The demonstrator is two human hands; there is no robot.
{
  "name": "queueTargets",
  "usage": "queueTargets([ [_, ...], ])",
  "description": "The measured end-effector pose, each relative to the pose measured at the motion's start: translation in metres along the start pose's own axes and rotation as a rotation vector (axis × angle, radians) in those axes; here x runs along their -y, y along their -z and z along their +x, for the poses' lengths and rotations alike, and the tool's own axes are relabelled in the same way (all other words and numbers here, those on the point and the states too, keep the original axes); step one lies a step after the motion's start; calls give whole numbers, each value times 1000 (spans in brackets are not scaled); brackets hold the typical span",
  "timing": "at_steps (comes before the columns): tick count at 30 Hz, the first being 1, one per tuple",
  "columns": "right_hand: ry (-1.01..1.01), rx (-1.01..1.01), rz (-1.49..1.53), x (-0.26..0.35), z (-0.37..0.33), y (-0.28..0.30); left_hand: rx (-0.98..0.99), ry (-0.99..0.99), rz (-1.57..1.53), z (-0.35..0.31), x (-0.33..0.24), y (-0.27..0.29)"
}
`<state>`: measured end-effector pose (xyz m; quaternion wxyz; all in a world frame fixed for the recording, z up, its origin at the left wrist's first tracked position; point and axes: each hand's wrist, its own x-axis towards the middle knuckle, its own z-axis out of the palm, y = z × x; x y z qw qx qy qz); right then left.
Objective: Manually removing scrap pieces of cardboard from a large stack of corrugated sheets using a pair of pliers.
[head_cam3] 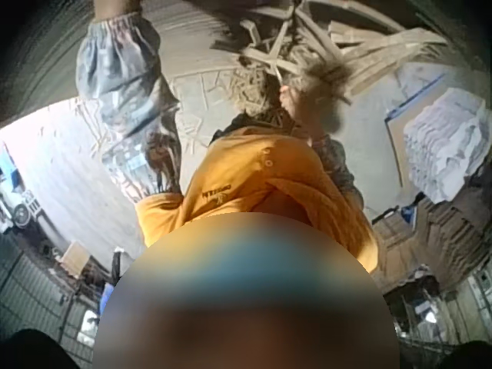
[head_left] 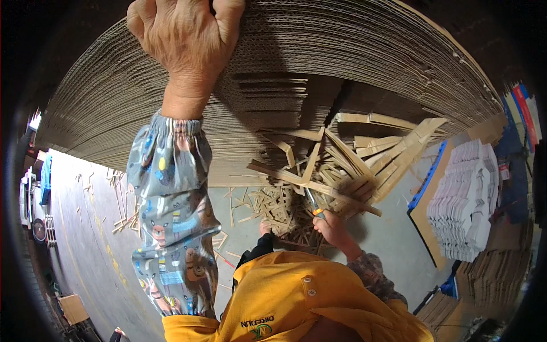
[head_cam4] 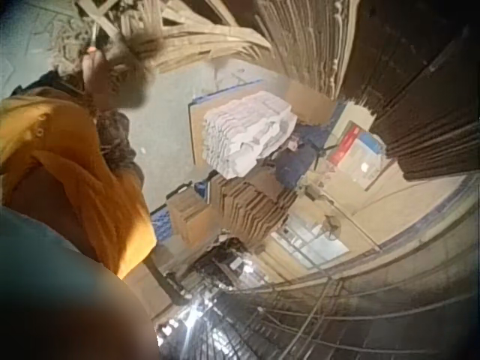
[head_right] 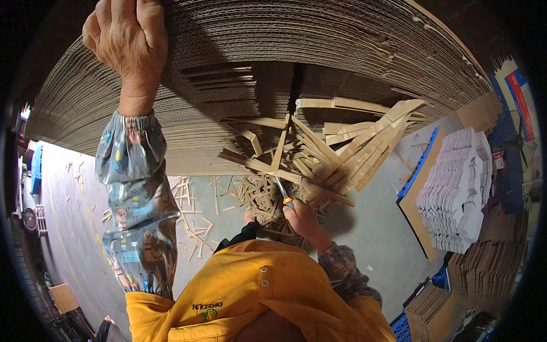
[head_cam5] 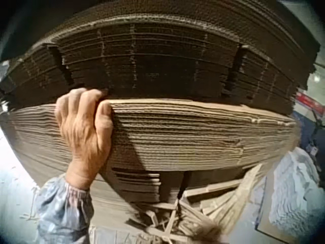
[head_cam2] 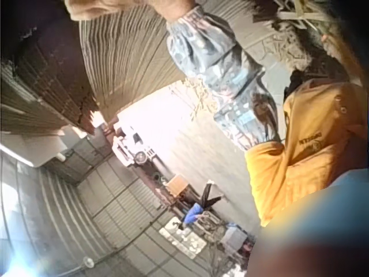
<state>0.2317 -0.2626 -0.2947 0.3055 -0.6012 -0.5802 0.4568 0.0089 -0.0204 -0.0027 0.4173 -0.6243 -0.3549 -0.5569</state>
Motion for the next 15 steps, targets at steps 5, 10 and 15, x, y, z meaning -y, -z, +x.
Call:
queueTargets([
  [5,56,376,86,27,-23,34,-28,-18,-20,-6,6,-9],
  [10,50,470,276,129,-23,86,-25,-37,0,-4,12,-1],
  [15,55,-114,193,167,38,114,-30,-12,-25,-6,5,-8],
])
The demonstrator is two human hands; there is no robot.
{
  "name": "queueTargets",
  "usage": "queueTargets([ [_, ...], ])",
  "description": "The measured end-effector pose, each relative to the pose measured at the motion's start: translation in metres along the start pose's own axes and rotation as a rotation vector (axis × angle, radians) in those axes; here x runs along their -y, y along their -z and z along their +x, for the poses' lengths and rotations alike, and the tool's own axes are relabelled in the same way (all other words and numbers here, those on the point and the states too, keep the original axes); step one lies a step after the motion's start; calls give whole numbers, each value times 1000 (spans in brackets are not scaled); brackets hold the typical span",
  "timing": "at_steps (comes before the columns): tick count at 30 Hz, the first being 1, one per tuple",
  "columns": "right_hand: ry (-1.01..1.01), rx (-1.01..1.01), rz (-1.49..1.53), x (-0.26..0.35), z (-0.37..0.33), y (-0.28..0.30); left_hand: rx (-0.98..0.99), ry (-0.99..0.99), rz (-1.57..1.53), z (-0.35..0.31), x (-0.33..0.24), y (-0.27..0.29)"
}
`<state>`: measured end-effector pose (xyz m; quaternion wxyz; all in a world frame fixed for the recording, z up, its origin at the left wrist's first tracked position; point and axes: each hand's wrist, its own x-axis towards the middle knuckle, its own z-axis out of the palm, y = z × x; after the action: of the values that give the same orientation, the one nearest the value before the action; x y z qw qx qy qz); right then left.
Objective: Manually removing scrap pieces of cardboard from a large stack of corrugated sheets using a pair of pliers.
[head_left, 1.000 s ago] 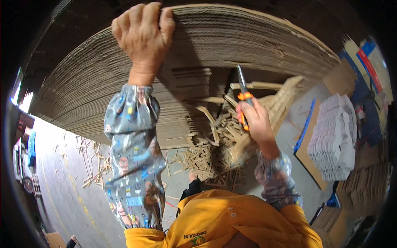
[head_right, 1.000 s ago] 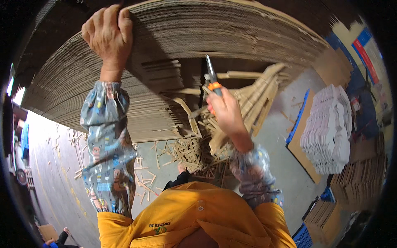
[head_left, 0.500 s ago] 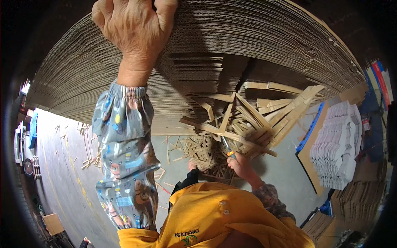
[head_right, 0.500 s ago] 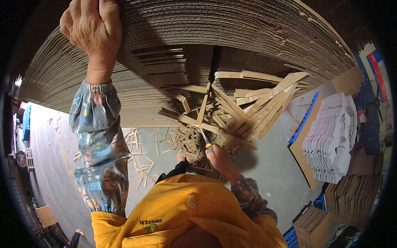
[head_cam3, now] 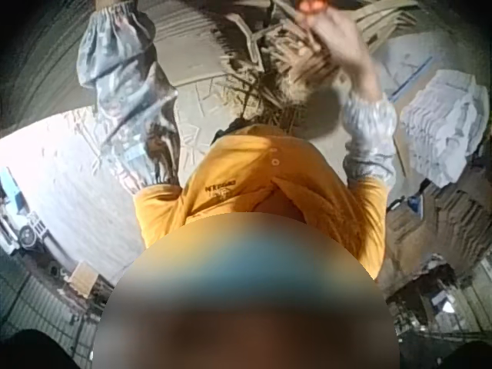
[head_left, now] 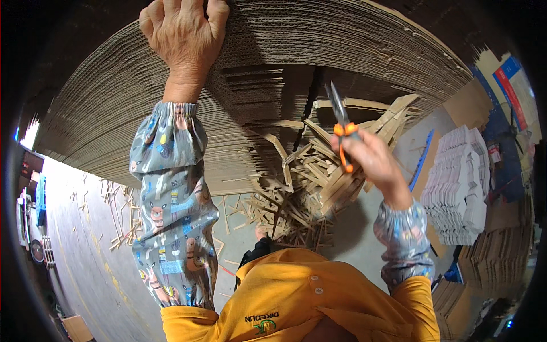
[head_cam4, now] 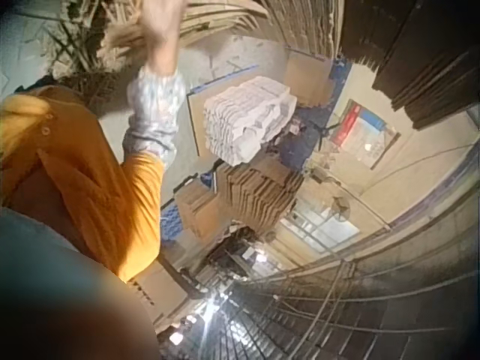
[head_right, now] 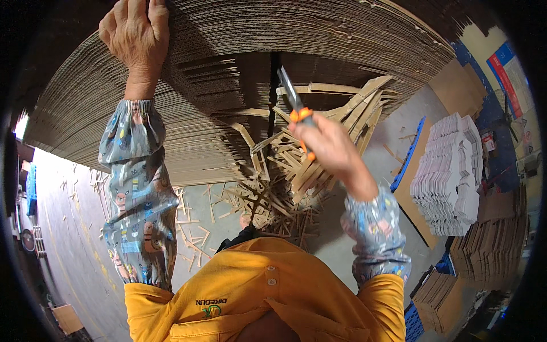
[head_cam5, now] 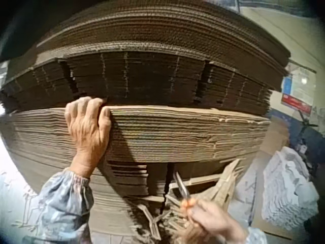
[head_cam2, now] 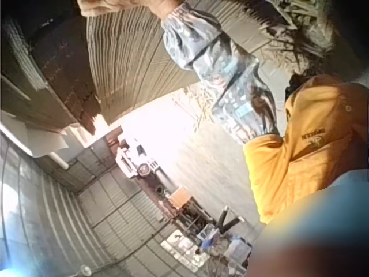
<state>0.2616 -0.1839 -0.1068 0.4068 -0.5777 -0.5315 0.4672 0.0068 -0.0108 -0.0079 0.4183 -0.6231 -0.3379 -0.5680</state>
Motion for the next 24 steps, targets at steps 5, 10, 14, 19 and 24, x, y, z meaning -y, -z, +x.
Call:
queueTargets([
  [5,49,-91,0,16,28,-5,3,-3,-7,-3,-3,-4],
  [10,78,-106,139,11,19,-39,-27,-19,18,-3,11,5],
  [14,96,-223,281,-15,32,-49,33,-13,3,-5,-1,0],
  [19,-2,-70,120,-12,32,-38,16,-30,28,-3,10,4],
  [24,-311,104,130,-182,-58,-85,4,-81,57,5,0,3],
])
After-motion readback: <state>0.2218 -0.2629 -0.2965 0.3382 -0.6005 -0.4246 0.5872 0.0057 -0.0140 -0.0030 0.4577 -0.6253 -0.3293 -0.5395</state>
